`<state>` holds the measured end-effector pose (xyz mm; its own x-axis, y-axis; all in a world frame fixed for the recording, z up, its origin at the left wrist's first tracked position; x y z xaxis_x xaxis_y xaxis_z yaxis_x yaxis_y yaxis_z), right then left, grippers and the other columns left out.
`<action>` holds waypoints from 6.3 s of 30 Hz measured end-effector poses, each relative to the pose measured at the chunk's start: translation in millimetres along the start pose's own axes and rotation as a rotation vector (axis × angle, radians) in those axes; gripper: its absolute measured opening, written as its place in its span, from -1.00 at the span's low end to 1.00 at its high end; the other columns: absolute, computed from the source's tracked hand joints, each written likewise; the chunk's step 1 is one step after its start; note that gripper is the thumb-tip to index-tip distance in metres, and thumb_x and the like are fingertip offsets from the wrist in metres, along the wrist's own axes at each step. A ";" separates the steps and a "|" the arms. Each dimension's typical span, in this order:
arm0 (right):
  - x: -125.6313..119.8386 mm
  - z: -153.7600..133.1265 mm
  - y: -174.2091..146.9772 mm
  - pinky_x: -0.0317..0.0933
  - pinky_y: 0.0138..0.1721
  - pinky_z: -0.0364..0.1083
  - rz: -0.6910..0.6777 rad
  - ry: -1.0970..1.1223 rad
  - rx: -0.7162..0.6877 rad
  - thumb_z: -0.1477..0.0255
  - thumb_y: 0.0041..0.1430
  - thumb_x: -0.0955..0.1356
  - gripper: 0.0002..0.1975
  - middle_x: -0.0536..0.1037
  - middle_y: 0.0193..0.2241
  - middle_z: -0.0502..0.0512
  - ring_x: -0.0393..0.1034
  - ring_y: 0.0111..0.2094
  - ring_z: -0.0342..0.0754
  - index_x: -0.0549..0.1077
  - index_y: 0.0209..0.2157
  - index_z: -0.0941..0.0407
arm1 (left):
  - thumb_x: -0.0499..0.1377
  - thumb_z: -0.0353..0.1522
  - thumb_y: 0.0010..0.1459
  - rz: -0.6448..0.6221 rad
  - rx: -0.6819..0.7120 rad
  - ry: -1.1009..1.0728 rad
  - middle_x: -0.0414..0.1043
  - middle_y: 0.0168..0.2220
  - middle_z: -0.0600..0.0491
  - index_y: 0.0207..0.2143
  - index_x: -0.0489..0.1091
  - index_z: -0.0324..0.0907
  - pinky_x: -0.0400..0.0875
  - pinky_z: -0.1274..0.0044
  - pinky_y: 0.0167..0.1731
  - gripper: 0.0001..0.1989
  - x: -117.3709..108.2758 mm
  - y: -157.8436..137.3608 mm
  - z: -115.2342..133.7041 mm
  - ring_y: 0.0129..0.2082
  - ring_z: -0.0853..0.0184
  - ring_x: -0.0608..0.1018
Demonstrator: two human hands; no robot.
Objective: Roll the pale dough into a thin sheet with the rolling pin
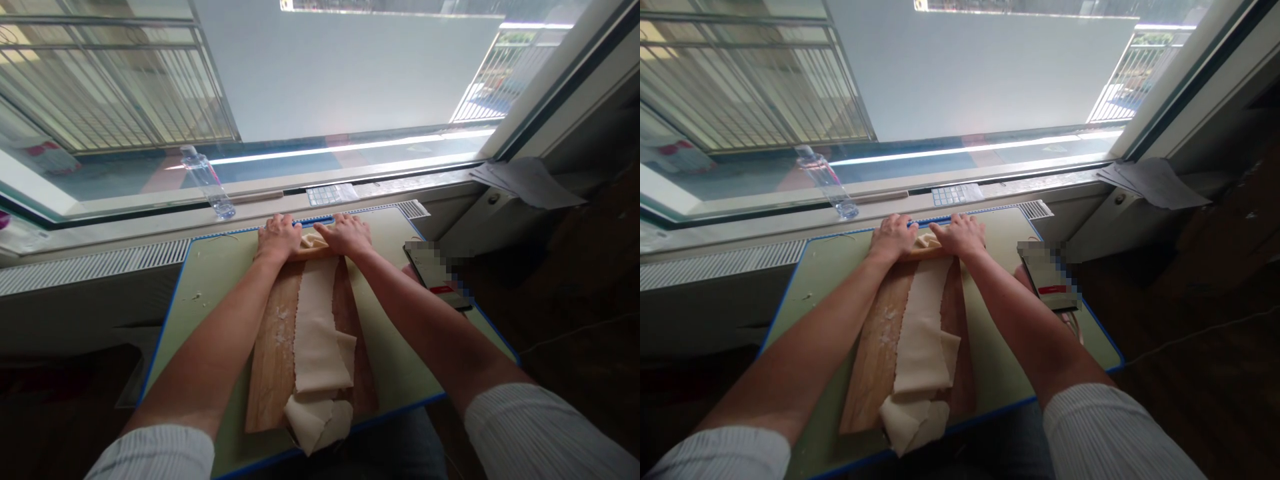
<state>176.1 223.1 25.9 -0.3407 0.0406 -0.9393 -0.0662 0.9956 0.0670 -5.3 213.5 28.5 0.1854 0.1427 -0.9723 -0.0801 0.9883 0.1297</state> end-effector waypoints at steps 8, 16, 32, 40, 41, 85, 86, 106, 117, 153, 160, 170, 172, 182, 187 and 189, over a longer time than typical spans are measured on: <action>0.1 0.3 -18.6 0.12 0.29 0.28 0.029 -0.031 0.008 -0.23 0.37 0.15 -0.16 0.45 0.33 0.34 0.27 0.30 0.33 0.41 0.32 0.12 | -0.09 -0.12 0.44 -0.037 0.018 0.009 0.41 0.31 -0.21 0.28 0.42 -0.09 0.32 0.09 0.26 -0.46 -2.1 -16.0 2.1 0.28 -0.04 0.44; -1.4 -1.1 -57.1 0.06 0.32 0.25 0.116 -0.102 -0.001 -0.05 0.45 0.18 -0.33 0.43 0.35 0.29 0.25 0.31 0.29 0.40 0.34 0.08 | -0.09 -0.10 0.44 -0.064 0.007 0.036 0.36 0.38 -0.10 0.31 0.40 0.03 0.27 0.10 0.31 -0.47 -5.2 -49.6 4.6 0.31 0.00 0.40; -13.4 20.3 -169.9 -0.08 0.41 0.30 0.066 0.003 -0.263 0.17 0.40 0.38 -0.64 0.43 0.36 0.13 0.11 0.42 0.22 0.57 0.15 -0.06 | 0.15 -0.21 0.31 -0.003 0.338 -0.109 0.48 0.29 -0.03 0.12 0.53 0.01 0.16 0.16 0.41 -0.63 -28.2 -165.2 -7.2 0.31 0.10 0.43; -20.3 2.7 -184.3 0.04 0.36 0.24 0.012 0.073 -0.306 0.00 0.40 0.37 -0.61 0.61 0.15 0.17 0.35 0.25 0.16 0.62 -0.07 0.00 | 0.19 -0.19 0.29 -0.067 0.350 -0.159 0.50 0.25 -0.03 -0.05 0.54 -0.01 0.29 0.21 0.35 -0.75 -40.1 -191.0 -22.4 0.28 0.11 0.47; -19.2 1.0 -184.6 0.04 0.37 0.24 0.023 0.069 -0.290 -0.01 0.43 0.33 -0.58 0.60 0.18 0.18 0.33 0.27 0.16 0.61 -0.03 0.01 | 0.17 -0.15 0.32 -0.079 0.335 -0.170 0.49 0.28 -0.03 -0.02 0.54 -0.02 0.30 0.22 0.35 -0.72 -37.4 -192.6 -22.7 0.30 0.11 0.46; 1.0 -11.7 -142.2 -0.18 0.44 0.43 0.131 -0.104 -0.126 0.05 0.52 0.13 -0.36 0.28 0.47 0.20 0.02 0.48 0.35 0.31 0.44 0.03 | 0.20 -0.16 0.28 0.017 0.409 -0.040 0.58 0.07 -0.02 -0.02 0.53 0.05 0.37 0.22 0.15 -0.74 -29.6 -159.0 -27.5 0.15 0.05 0.52; 0.6 -10.3 -143.2 -0.20 0.45 0.44 0.129 -0.107 -0.120 0.08 0.53 0.12 -0.37 0.27 0.47 0.20 0.01 0.48 0.34 0.30 0.45 0.04 | 0.19 -0.18 0.29 0.016 0.425 -0.041 0.59 0.05 -0.03 -0.02 0.53 0.03 0.37 0.22 0.12 -0.74 -30.2 -159.2 -25.5 0.13 0.05 0.53; -1.3 -6.2 -70.2 -0.11 0.43 0.42 0.039 -0.075 -0.089 0.01 0.46 0.16 -0.31 0.30 0.46 0.20 0.09 0.44 0.34 0.29 0.45 0.03 | -0.19 0.03 0.48 -0.052 0.151 0.052 0.22 0.48 -0.11 0.44 0.26 0.00 0.14 0.02 0.39 -0.34 1.2 -72.7 6.6 0.44 0.00 0.26; 0.8 -6.0 -15.8 0.01 0.37 0.38 -0.002 0.024 -0.040 0.02 0.42 0.19 -0.33 0.35 0.40 0.34 0.19 0.37 0.33 0.37 0.35 0.14 | -0.12 -0.04 0.47 -0.013 0.117 0.013 0.37 0.36 -0.20 0.35 0.34 -0.11 0.27 0.10 0.33 -0.40 4.6 -21.6 2.6 0.31 0.00 0.42; 5.6 1.1 -162.6 -0.35 0.47 0.41 0.157 -0.110 -0.127 0.04 0.58 0.10 -0.36 0.21 0.50 0.21 -0.04 0.51 0.31 0.26 0.47 0.07 | -0.09 -0.12 0.48 -0.001 0.129 0.032 0.19 0.52 0.01 0.47 0.24 0.07 -0.06 0.05 0.51 -0.42 -7.2 -160.8 -0.3 0.52 0.10 0.20; 1.8 -2.2 -139.5 -0.31 0.46 0.43 0.118 -0.092 -0.129 0.01 0.57 0.10 -0.34 0.30 0.46 0.26 0.04 0.49 0.28 0.28 0.45 0.09 | -0.17 -0.07 0.49 -0.044 0.098 0.070 0.15 0.53 0.01 0.48 0.22 0.08 -0.01 -0.01 0.47 -0.39 -7.6 -129.4 1.5 0.50 0.05 0.20; 2.5 -5.5 -80.3 -0.17 0.43 0.41 0.107 -0.111 -0.068 0.05 0.55 0.09 -0.35 0.34 0.43 0.25 0.10 0.45 0.32 0.34 0.42 0.08 | -0.16 -0.08 0.47 -0.053 0.066 0.046 0.21 0.50 -0.04 0.40 0.32 0.09 0.01 -0.01 0.44 -0.42 -5.4 -72.3 5.6 0.47 0.08 0.24; 3.0 -4.6 -68.7 -0.13 0.43 0.39 0.107 -0.105 -0.058 0.07 0.53 0.11 -0.36 0.34 0.43 0.22 0.11 0.44 0.32 0.33 0.44 0.06 | -0.16 -0.08 0.46 -0.058 0.067 0.036 0.22 0.50 -0.03 0.40 0.32 0.10 0.02 0.00 0.43 -0.42 -2.2 -59.7 5.0 0.46 0.07 0.25; 2.4 -1.3 -30.4 -0.05 0.40 0.38 -0.013 -0.062 -0.011 0.06 0.45 0.12 -0.30 0.25 0.49 0.17 0.09 0.43 0.31 0.24 0.48 0.03 | -0.11 -0.09 0.41 -0.177 0.073 0.010 0.11 0.54 -0.07 0.48 0.19 0.05 0.05 -0.05 0.41 -0.35 2.5 -24.0 2.9 0.49 -0.04 0.20; 2.6 -1.9 -44.3 -0.01 0.38 0.35 0.063 -0.084 -0.042 0.15 0.44 0.15 -0.35 0.31 0.45 0.19 0.16 0.39 0.30 0.30 0.45 0.03 | -0.15 -0.09 0.44 -0.129 0.081 0.023 0.18 0.51 -0.05 0.45 0.24 0.08 0.09 0.01 0.40 -0.39 -1.3 -36.9 5.6 0.45 0.01 0.26; 2.6 -2.9 -55.1 -0.02 0.38 0.33 0.115 -0.101 -0.064 0.18 0.46 0.14 -0.38 0.33 0.44 0.21 0.17 0.38 0.30 0.33 0.44 0.05 | -0.16 -0.09 0.45 -0.098 0.083 0.027 0.21 0.50 -0.04 0.42 0.28 0.08 0.08 0.02 0.40 -0.40 -2.4 -46.1 6.7 0.44 0.03 0.27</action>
<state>176.2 168.1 20.8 -0.2540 0.1654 -0.9529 -0.0933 0.9765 0.1944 4.6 168.0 26.1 0.1616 0.0450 -0.9858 0.0184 0.9986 0.0486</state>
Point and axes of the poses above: each hand's wrist, its own y-axis towards the middle knuckle, its own x-axis out of the palm, z = x × y, the point moved 4 cm from there along y, towards the middle knuckle
